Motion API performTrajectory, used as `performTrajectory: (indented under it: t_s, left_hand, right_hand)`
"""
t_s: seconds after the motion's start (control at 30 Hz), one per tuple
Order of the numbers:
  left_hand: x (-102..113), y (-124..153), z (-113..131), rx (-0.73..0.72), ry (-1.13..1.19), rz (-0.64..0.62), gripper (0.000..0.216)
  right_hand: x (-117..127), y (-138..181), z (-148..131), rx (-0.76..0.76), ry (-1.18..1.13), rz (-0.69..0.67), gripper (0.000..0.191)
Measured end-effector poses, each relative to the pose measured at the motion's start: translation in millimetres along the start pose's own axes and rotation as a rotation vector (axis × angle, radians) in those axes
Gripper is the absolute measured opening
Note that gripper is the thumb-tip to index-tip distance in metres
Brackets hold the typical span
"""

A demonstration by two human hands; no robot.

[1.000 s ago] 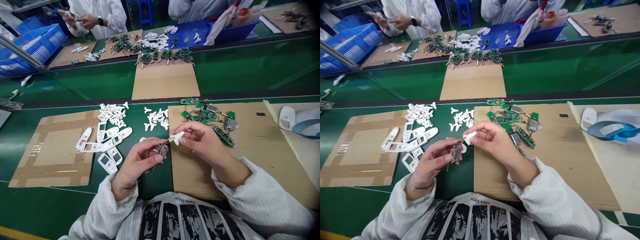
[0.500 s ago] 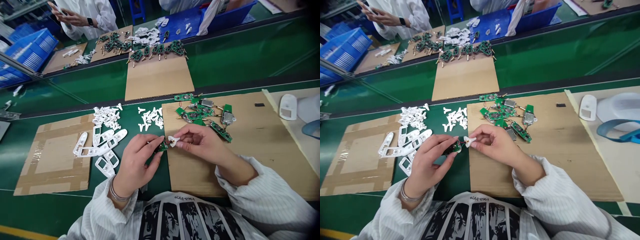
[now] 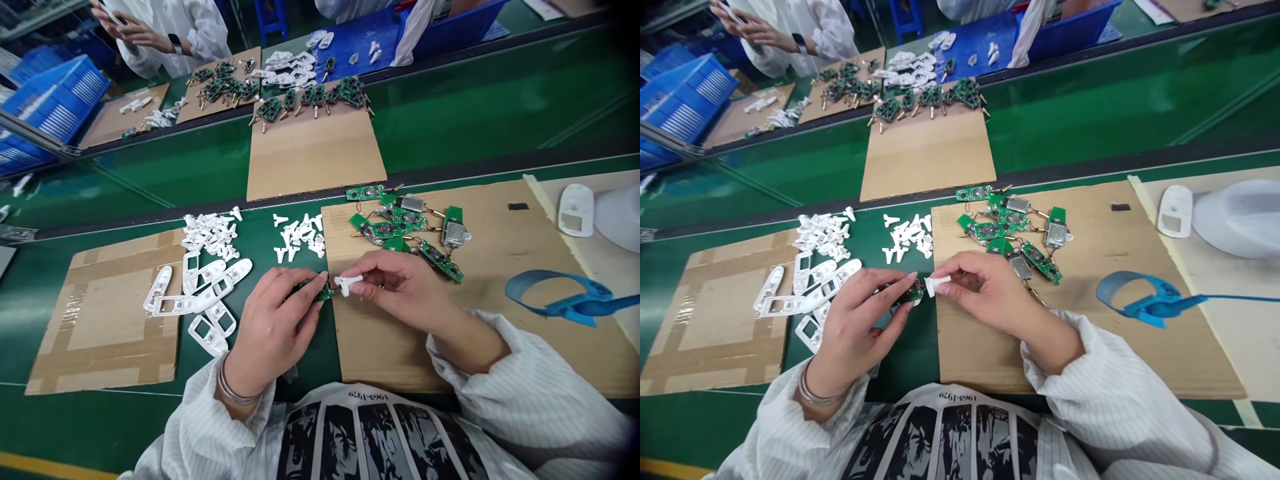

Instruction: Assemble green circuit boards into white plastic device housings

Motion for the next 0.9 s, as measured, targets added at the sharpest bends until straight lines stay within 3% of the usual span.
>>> performTrajectory:
  t_s: [0.17, 0.6, 0.73, 0.9]
  left_hand:
    - [2.6, 1.4, 1.1, -0.004, 0.020, 0.045, 0.040]
    - [2.5, -0.5, 8.7, -0.065, 0.084, 0.072, 0.037]
    - [1.7, -0.4, 10.3, -0.007, 0.129, 0.095, 0.039]
    - [-3.1, 3.4, 7.5, 0.102, 0.156, 0.112, 0.043]
  right_hand:
    - [0.9, 1.1, -9.1, 0.107, 0.185, 0.026, 0.004]
    - [-3.9, 0.7, -10.6, 0.058, 0.220, -0.037, 0.005]
    - [-9.1, 2.3, -11.9, 0.063, 0.301, -0.047, 0.011]
    - [-13.0, 2.4, -6.2, -0.027, 0.245, -0.073, 0.023]
Point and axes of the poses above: each hand's wrist, its own y-axis away from the middle knuckle, its own x-axis out of the back of the hand, z = x × y, the point moved 5 cm from there along -y, towards the middle knuckle, and after that the axes turned 14 degrees about -z, right-handed, at the moved point
